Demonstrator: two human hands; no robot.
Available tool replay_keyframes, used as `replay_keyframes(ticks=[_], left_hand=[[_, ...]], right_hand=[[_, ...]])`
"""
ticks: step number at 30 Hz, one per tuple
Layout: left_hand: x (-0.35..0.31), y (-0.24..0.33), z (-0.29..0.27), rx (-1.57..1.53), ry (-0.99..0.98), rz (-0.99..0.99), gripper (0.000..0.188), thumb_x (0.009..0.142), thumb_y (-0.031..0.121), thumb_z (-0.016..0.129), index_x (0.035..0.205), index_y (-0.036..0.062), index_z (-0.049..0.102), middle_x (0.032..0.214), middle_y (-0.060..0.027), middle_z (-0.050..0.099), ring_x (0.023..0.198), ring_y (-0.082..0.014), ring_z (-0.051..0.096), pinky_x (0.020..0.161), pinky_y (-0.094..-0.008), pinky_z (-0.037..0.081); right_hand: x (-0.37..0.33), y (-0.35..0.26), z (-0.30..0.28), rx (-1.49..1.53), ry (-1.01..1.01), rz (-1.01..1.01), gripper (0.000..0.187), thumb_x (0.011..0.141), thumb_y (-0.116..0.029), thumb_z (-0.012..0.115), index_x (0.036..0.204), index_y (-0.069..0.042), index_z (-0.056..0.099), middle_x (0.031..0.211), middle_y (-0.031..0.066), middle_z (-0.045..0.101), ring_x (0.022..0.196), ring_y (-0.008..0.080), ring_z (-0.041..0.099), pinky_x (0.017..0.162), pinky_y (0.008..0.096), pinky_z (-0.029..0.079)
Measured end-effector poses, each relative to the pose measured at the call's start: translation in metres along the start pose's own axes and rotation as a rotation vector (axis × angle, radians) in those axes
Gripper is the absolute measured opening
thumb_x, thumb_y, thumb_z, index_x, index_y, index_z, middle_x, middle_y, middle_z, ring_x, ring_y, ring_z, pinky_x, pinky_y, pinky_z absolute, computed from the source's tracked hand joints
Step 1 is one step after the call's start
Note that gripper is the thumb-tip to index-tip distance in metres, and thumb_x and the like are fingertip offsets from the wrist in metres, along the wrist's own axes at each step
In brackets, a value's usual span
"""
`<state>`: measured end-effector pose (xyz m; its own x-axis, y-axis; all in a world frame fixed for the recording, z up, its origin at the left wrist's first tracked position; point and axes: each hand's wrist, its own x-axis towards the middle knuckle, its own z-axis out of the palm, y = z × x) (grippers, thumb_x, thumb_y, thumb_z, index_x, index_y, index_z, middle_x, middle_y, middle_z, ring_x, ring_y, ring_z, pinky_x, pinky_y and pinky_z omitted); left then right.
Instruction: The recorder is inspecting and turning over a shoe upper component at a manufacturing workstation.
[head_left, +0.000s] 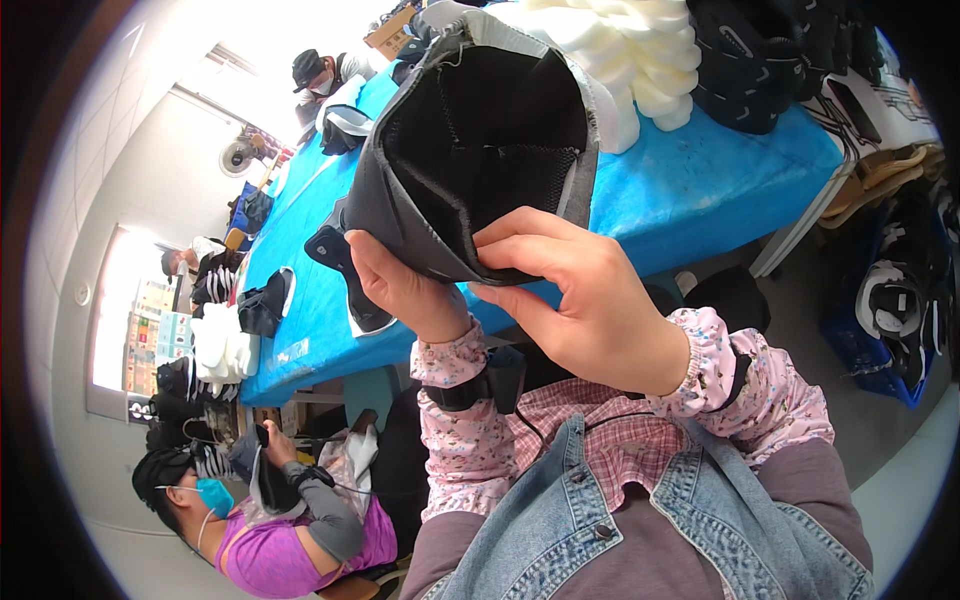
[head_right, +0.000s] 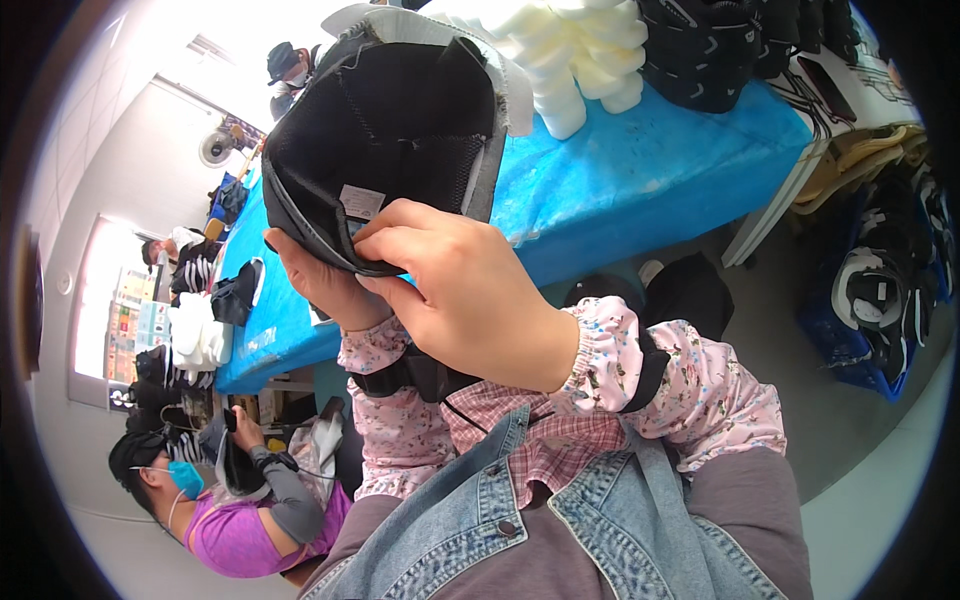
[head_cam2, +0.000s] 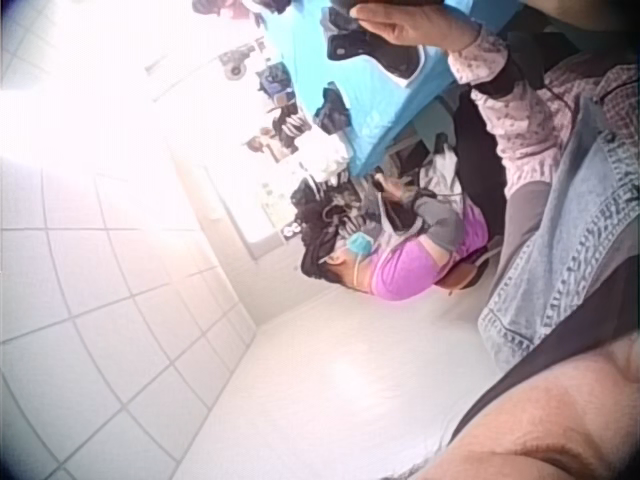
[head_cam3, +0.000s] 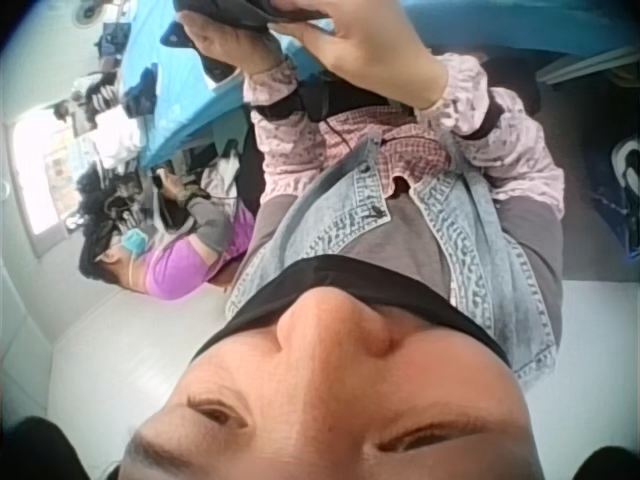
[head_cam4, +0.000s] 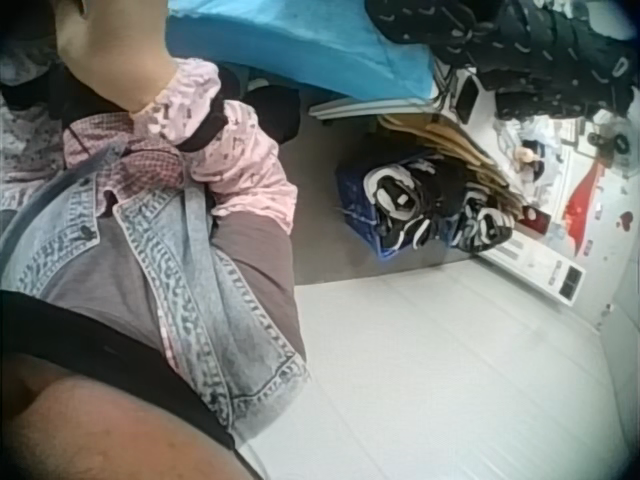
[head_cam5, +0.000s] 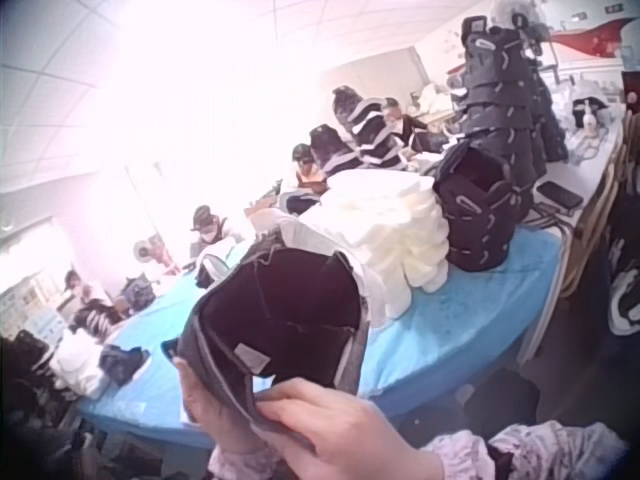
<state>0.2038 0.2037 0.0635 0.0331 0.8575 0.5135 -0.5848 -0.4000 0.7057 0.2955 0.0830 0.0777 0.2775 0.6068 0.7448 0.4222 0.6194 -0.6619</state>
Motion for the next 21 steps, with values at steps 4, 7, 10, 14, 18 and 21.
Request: replay_keyframes(ticks=[4, 7, 10, 14, 18, 21], left_hand=[[-0.004, 0.001, 0.006, 0.094, 0.050, 0.088, 0.039, 0.091, 0.040, 0.038, 0.090, 0.0030, 0.052, 0.078, -0.0025, 0.058, 0.064, -0.0083, 0.056, 0.056, -0.0181, 0.046], [-0.004, -0.003, 0.001, 0.038, 0.049, 0.068, 0.040, 0.091, 0.040, 0.037, 0.090, 0.0027, 0.052, 0.077, -0.0023, 0.058, 0.063, -0.0081, 0.056, 0.056, -0.0176, 0.046], [-0.014, 0.005, 0.004, -0.058, 0.011, -0.071, 0.043, 0.090, 0.042, 0.036, 0.092, 0.0020, 0.054, 0.077, -0.0029, 0.058, 0.062, -0.0087, 0.056, 0.056, -0.0191, 0.047], [-0.014, 0.022, -0.005, -0.228, -0.288, -0.475, 0.037, 0.091, 0.036, 0.039, 0.107, 0.0051, 0.051, 0.090, -0.0047, 0.058, 0.078, -0.0124, 0.056, 0.071, -0.0241, 0.047], [0.005, 0.012, -0.012, 0.038, -0.129, -1.011, 0.029, 0.090, 0.033, 0.042, 0.092, 0.0068, 0.054, 0.067, -0.0003, 0.053, 0.050, -0.0066, 0.043, 0.042, -0.0184, 0.034], [0.026, -0.010, -0.051, -0.025, -0.576, -1.262, 0.024, 0.090, 0.024, 0.042, 0.100, 0.0037, 0.049, 0.080, -0.0035, 0.053, 0.049, -0.0045, 0.036, 0.041, -0.0163, 0.030]], right_hand=[[0.000, 0.000, 0.004, 0.048, 0.032, 0.017, 0.016, 0.069, -0.002, 0.059, 0.084, 0.003, 0.057, 0.085, 0.0134, 0.056, 0.073, 0.0307, 0.056, 0.062, 0.0339, 0.046], [0.002, 0.000, 0.006, 0.074, 0.042, 0.005, 0.016, 0.070, -0.003, 0.059, 0.084, 0.003, 0.057, 0.085, 0.0130, 0.056, 0.075, 0.0305, 0.056, 0.064, 0.0346, 0.045], [0.005, -0.001, -0.003, -0.047, -0.041, -0.068, 0.019, 0.070, -0.007, 0.060, 0.086, 0.003, 0.057, 0.088, 0.0130, 0.057, 0.078, 0.0302, 0.056, 0.068, 0.0355, 0.045], [0.005, -0.012, -0.022, -0.094, -0.226, -0.101, 0.031, 0.071, -0.015, 0.063, 0.094, 0.005, 0.055, 0.097, 0.0154, 0.056, 0.086, 0.0307, 0.055, 0.076, 0.0353, 0.044], [0.020, -0.024, -0.065, -0.147, -0.585, -0.120, 0.038, 0.069, -0.005, 0.064, 0.105, 0.000, 0.054, 0.110, 0.0150, 0.052, 0.101, 0.0291, 0.052, 0.083, 0.0348, 0.043], [0.033, -0.033, -0.078, -0.466, -0.658, -0.223, 0.041, 0.064, 0.000, 0.064, 0.104, -0.005, 0.055, 0.111, 0.0105, 0.052, 0.096, 0.0285, 0.052, 0.079, 0.0347, 0.044]])
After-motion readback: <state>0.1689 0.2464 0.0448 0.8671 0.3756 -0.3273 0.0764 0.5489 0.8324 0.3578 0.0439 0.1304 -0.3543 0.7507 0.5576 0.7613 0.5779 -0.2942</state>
